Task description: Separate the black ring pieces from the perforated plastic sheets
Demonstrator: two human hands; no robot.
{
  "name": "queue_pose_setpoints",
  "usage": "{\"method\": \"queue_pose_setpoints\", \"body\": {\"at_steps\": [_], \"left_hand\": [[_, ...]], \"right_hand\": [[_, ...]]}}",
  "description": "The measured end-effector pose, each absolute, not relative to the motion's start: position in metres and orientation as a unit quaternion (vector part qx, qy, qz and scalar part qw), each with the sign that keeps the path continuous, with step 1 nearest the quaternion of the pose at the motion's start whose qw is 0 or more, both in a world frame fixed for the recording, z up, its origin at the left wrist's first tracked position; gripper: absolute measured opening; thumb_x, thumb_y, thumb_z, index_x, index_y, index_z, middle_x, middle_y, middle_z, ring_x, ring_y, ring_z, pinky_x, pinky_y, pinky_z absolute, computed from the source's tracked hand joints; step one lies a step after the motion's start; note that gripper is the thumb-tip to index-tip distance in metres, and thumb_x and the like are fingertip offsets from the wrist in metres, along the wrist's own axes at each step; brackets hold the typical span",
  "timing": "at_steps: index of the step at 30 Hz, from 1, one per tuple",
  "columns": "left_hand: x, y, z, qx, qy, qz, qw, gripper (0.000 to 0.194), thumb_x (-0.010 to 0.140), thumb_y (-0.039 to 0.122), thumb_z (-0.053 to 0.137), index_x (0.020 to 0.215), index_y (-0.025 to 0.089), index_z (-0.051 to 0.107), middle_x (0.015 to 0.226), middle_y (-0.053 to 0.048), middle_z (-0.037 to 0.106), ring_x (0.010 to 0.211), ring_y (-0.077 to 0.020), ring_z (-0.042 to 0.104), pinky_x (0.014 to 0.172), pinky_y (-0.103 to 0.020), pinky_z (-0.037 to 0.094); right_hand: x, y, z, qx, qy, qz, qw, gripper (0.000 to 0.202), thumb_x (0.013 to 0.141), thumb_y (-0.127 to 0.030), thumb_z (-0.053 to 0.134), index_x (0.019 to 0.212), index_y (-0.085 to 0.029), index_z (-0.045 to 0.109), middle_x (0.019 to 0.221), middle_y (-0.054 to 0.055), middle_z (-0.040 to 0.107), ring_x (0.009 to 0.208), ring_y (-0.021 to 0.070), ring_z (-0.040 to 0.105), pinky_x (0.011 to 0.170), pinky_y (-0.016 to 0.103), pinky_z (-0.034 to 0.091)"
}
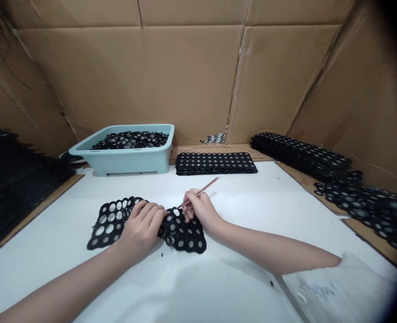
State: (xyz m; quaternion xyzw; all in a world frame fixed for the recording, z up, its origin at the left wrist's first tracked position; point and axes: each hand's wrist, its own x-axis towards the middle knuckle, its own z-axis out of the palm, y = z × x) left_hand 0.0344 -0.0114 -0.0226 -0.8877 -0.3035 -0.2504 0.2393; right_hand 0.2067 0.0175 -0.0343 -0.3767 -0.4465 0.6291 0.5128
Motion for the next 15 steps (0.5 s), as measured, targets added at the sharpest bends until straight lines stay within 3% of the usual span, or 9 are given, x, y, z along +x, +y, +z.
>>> {"method": "queue_pose_setpoints", "body": {"at_steps": [7,15], "left_hand": [[0.0348,-0.0112,-0.0239,-0.886,-0.314,-0.254,0.228,0.022,0.072,0.002,0.035,0.083,0.015,0.050,0.077,-0.007,0.061,0.077,-0.0192,0.054,0.077,-0.036,0.035],[0.0359,-0.0108,-0.0234,-0.886,-0.310,-0.264,0.221,0.027,0.069,0.000,0.034,0.086,0.014,0.050,0.080,-0.008,0.062,0.077,-0.0200,0.054,0.076,-0.037,0.035]], "right_hand": [[0.2070,0.0148,-0.0361,-0.378,-0.489,0.618,0.485,0.013,0.074,-0.025,0.042,0.065,-0.016,0.044,0.050,-0.004,0.052,0.034,0.0058,0.043,0.037,0.018,0.039],[0.2070,0.0163,-0.0344,-0.377,-0.468,0.643,0.475,0.012,0.073,-0.027,0.042,0.067,-0.016,0.043,0.052,-0.004,0.050,0.035,0.0049,0.038,0.038,0.019,0.041]]}}
